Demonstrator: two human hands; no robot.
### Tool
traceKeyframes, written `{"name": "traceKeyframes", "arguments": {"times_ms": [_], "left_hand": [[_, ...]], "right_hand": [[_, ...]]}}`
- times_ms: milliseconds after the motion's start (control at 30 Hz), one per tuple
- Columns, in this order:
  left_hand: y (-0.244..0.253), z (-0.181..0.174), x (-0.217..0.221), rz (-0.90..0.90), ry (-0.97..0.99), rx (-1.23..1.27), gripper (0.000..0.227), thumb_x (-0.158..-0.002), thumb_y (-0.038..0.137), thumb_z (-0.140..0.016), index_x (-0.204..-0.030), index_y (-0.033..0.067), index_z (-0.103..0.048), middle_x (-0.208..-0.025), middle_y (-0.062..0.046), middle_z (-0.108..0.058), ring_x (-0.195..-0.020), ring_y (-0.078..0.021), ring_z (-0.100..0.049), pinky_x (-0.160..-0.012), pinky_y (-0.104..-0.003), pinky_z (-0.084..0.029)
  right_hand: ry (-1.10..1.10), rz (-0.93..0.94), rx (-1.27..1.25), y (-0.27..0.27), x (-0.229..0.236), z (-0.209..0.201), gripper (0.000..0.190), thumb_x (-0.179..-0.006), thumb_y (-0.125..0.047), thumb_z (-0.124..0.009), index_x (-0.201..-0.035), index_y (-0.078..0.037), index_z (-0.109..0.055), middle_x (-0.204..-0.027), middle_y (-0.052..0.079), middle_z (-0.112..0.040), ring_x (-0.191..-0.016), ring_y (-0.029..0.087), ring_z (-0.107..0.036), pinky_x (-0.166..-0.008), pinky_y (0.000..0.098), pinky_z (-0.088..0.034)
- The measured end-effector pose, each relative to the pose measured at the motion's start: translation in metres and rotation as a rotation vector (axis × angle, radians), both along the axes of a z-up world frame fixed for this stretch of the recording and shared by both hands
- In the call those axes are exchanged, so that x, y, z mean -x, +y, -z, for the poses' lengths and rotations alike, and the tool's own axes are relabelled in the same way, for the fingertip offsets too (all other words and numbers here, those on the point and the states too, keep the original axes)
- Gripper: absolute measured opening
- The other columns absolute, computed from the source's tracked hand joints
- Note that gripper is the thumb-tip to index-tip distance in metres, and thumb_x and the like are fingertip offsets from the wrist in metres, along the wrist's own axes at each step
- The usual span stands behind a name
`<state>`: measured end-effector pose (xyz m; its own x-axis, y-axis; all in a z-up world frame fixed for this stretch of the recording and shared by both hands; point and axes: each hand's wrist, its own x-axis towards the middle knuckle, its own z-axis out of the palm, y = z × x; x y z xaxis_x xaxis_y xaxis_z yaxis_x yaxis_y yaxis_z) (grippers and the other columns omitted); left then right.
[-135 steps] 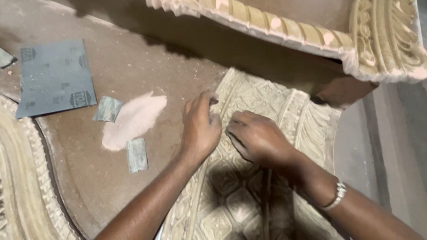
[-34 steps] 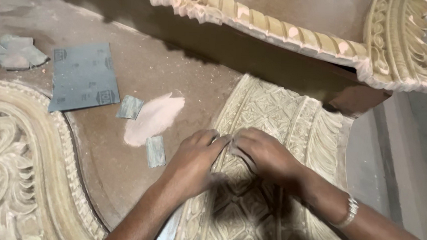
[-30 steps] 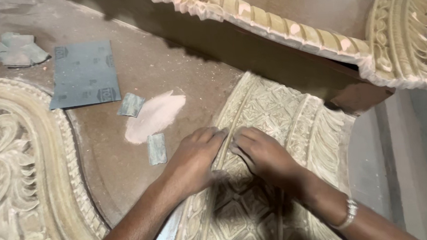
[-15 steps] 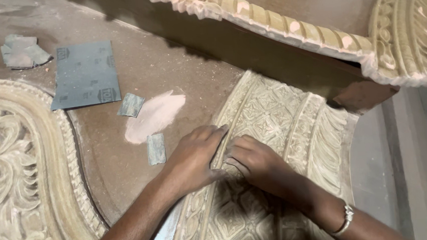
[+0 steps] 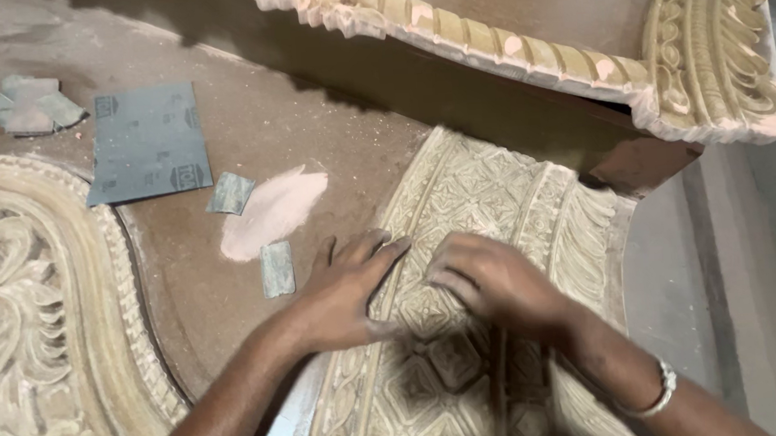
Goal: The person sands the surface of ornate decorative moldings using a small sanding block. They work methodically along the intricate patterns and edges of the pieces, which are laid out on a workbench.
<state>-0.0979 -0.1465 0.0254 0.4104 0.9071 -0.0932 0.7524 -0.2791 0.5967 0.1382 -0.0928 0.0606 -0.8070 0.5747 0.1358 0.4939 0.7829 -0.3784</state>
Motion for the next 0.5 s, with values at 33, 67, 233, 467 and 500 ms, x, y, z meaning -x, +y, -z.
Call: {"name": "traceKeyframes", "arguments": {"times_ms": [33,67,233,467,500], "left_hand": [[0.001,0.000,-0.001,0.024,0.013,0.033,0.122,-0.072,0.053,-0.088,-0.164,0.0171,-0.017,-0.167,-0.022,-0.010,-0.155,-0.0361,-0.014,-0.120,-0.069,0.005],[0.001,0.000,-0.002,0.025,0.024,0.030,0.123,-0.072,0.055,-0.087,-0.165,0.0170,-0.016,-0.167,-0.023,-0.009,-0.155,-0.0363,-0.014,-0.121,-0.069,0.005],[0.000,-0.002,-0.001,0.009,0.064,0.020,0.121,-0.071,0.055,-0.086,-0.161,0.0188,-0.013,-0.169,-0.020,-0.008,-0.156,-0.0372,-0.014,-0.121,-0.068,0.005],[0.000,-0.004,-0.002,0.001,0.037,0.043,0.127,-0.069,0.054,-0.088,-0.166,0.0207,-0.012,-0.168,-0.021,-0.005,-0.156,-0.0364,-0.012,-0.120,-0.069,0.007],[0.002,-0.006,0.001,-0.006,0.049,0.029,0.128,-0.068,0.054,-0.089,-0.166,0.0212,-0.013,-0.168,-0.020,-0.006,-0.156,-0.0357,-0.013,-0.120,-0.069,0.007]], "right_hand": [[0.054,-0.067,-0.026,-0.004,-0.002,0.003,0.009,-0.097,-0.013,-0.066,-0.097,-0.006,-0.072,-0.098,0.008,-0.072,-0.087,0.021,-0.071,-0.078,0.0340,-0.060],[0.112,-0.129,-0.048,-0.011,-0.003,0.008,0.009,-0.096,-0.012,-0.066,-0.098,-0.004,-0.071,-0.100,0.009,-0.071,-0.089,0.022,-0.070,-0.079,0.0345,-0.060],[0.102,-0.267,-0.146,-0.027,0.000,0.008,0.010,-0.090,-0.007,-0.067,-0.100,-0.005,-0.070,-0.100,0.009,-0.070,-0.090,0.022,-0.066,-0.076,0.0345,-0.057],[0.162,-0.325,-0.210,-0.031,0.006,-0.003,0.012,-0.086,-0.005,-0.071,-0.097,-0.004,-0.067,-0.096,0.009,-0.066,-0.085,0.023,-0.062,-0.074,0.0357,-0.055],[0.109,-0.310,-0.195,-0.029,0.010,-0.001,0.007,-0.088,-0.003,-0.069,-0.094,-0.007,-0.067,-0.093,0.006,-0.066,-0.084,0.021,-0.063,-0.074,0.0347,-0.056]]}}
